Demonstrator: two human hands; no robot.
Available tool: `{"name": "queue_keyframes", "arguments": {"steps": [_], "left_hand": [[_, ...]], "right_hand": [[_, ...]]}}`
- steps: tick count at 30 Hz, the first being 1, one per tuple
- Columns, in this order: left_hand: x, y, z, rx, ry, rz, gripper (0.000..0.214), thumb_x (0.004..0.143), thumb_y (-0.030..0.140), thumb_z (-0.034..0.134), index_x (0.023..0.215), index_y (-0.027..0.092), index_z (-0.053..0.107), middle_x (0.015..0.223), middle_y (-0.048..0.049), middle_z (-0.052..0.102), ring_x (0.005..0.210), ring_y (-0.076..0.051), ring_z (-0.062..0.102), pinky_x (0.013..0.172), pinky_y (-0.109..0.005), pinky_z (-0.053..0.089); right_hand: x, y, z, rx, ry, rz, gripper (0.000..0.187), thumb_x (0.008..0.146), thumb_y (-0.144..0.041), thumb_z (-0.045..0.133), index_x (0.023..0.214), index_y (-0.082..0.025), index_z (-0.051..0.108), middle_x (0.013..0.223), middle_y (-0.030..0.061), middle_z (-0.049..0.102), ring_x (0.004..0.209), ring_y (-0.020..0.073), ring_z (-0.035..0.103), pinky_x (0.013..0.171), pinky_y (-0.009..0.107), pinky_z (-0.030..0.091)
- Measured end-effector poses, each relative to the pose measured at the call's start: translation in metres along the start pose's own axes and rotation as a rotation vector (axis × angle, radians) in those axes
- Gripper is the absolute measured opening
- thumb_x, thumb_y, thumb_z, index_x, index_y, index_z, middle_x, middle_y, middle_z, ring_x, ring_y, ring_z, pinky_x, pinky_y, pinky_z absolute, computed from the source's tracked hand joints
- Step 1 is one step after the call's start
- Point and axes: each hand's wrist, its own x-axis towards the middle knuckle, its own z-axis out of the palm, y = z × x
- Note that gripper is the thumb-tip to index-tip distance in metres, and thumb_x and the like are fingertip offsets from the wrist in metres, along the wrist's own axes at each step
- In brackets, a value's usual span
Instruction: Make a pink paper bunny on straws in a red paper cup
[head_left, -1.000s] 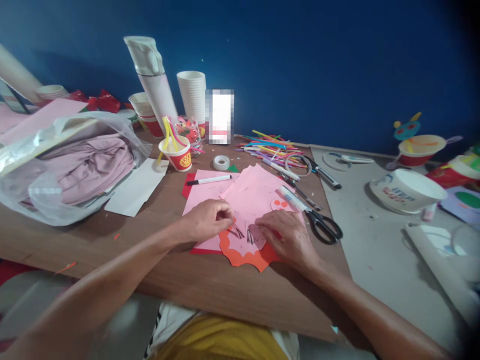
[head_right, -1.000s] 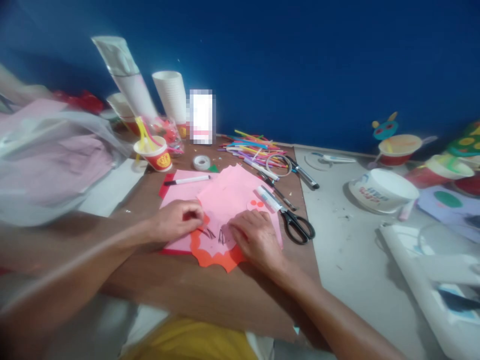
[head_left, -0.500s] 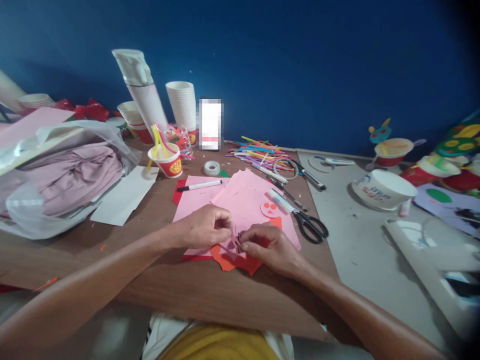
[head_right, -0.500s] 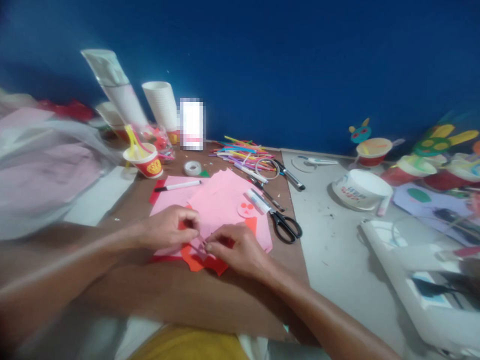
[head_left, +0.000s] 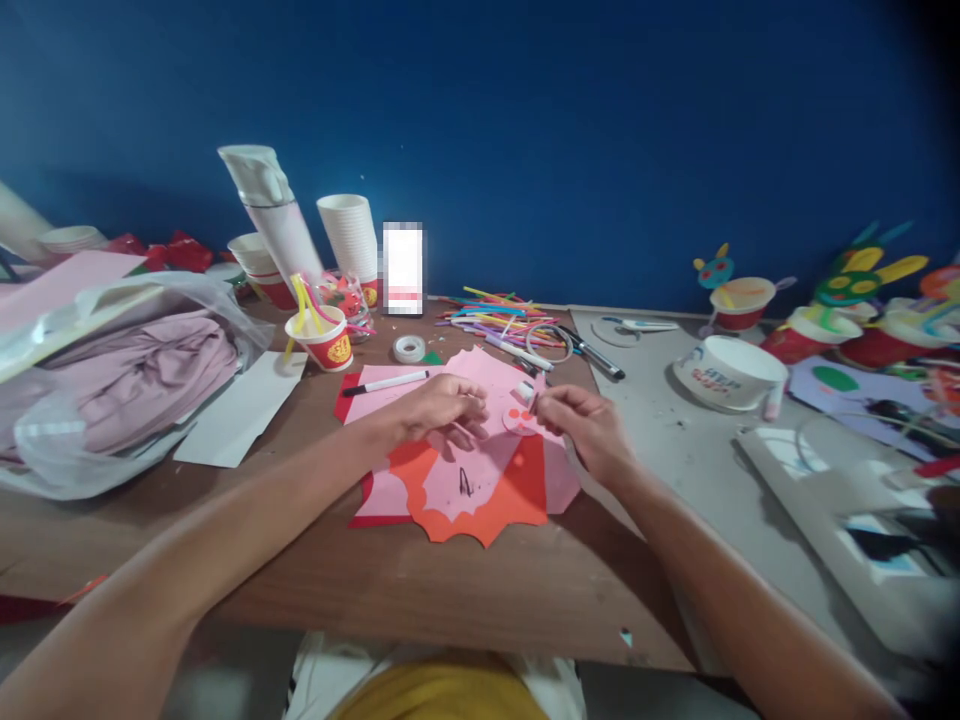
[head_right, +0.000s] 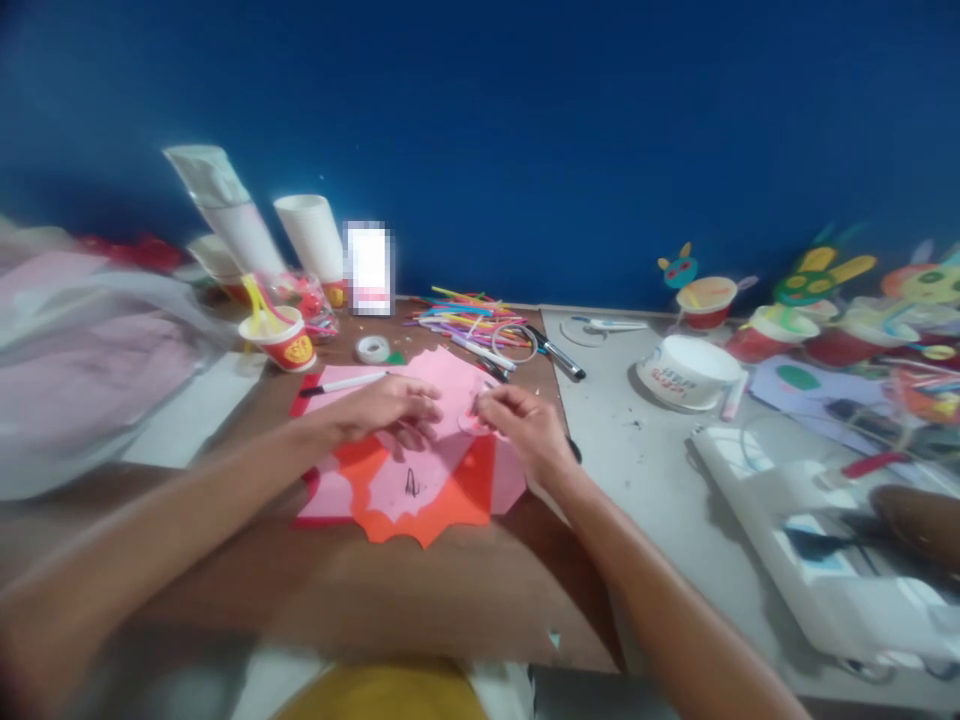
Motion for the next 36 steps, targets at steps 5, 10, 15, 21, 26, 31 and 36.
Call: {"name": "queue_keyframes", "arguments": {"steps": [5,10,15,21,26,31,36], "left_hand": [[0.011,0.008,0.005,-0.130,0.011,-0.141,0.054,0.071,0.025,0.065,0.121,0.016,0.046,0.097,-0.0152,0.069,0.074,-0.023,0.068,0.061,-0.034,0.053],[0.013,0.003,-0.001,-0.213,-0.090,-0.130,0.030,0.071,0.029,0.065,0.096,0.013,0.063,0.103,-0.0160,0.067,0.078,-0.026,0.067,0.058,-0.035,0.052],[0.019,0.002,0.006,-0.282,-0.073,-0.139,0.025,0.071,0.025,0.062,0.092,0.012,0.065,0.095,-0.0130,0.069,0.063,-0.018,0.065,0.051,-0.029,0.049],[0.029,0.001,0.018,-0.248,-0.113,-0.124,0.022,0.066,0.023,0.066,0.085,0.012,0.065,0.062,-0.0014,0.063,0.042,-0.012,0.056,0.039,-0.024,0.043],[0.043,-0.007,0.034,0.066,0.087,0.067,0.019,0.071,0.031,0.058,0.067,0.012,0.059,0.045,0.0014,0.053,0.032,-0.010,0.047,0.032,-0.021,0.038],[0.040,-0.011,0.034,0.124,0.187,0.195,0.010,0.068,0.023,0.053,0.066,0.014,0.057,0.049,0.0021,0.053,0.032,-0.007,0.043,0.031,-0.018,0.029],[0.002,-0.009,0.009,0.090,0.347,0.307,0.008,0.068,0.022,0.053,0.065,0.014,0.055,0.051,0.0039,0.049,0.043,-0.007,0.043,0.040,-0.018,0.031]], "right_hand": [[0.014,0.011,-0.027,-0.123,0.046,0.180,0.022,0.070,-0.040,0.063,0.075,-0.018,0.064,0.067,0.0006,0.064,0.057,0.0104,0.055,0.049,0.020,0.040],[0.010,0.020,-0.020,-0.364,-0.044,0.113,0.020,0.073,-0.038,0.058,0.068,-0.019,0.064,0.060,-0.0009,0.063,0.049,0.0096,0.050,0.046,0.020,0.037],[0.010,0.028,-0.015,-0.421,-0.058,0.019,0.019,0.074,-0.034,0.055,0.066,-0.019,0.065,0.060,-0.0002,0.064,0.050,0.0107,0.051,0.048,0.021,0.037],[0.012,0.031,-0.016,-0.431,-0.050,-0.013,0.021,0.076,-0.036,0.053,0.067,-0.019,0.063,0.061,-0.0005,0.065,0.051,0.0110,0.052,0.048,0.021,0.036],[0.013,0.031,-0.015,-0.427,-0.043,-0.055,0.021,0.076,-0.034,0.053,0.067,-0.018,0.063,0.061,-0.0003,0.064,0.052,0.0114,0.054,0.049,0.021,0.037],[0.011,0.027,-0.013,-0.387,-0.051,-0.066,0.022,0.077,-0.035,0.052,0.068,-0.018,0.062,0.062,-0.0004,0.064,0.054,0.0118,0.054,0.050,0.022,0.039],[0.008,0.016,-0.010,-0.218,-0.041,-0.017,0.022,0.079,-0.037,0.051,0.076,-0.017,0.061,0.065,-0.0008,0.063,0.054,0.0107,0.054,0.051,0.022,0.040]]}}
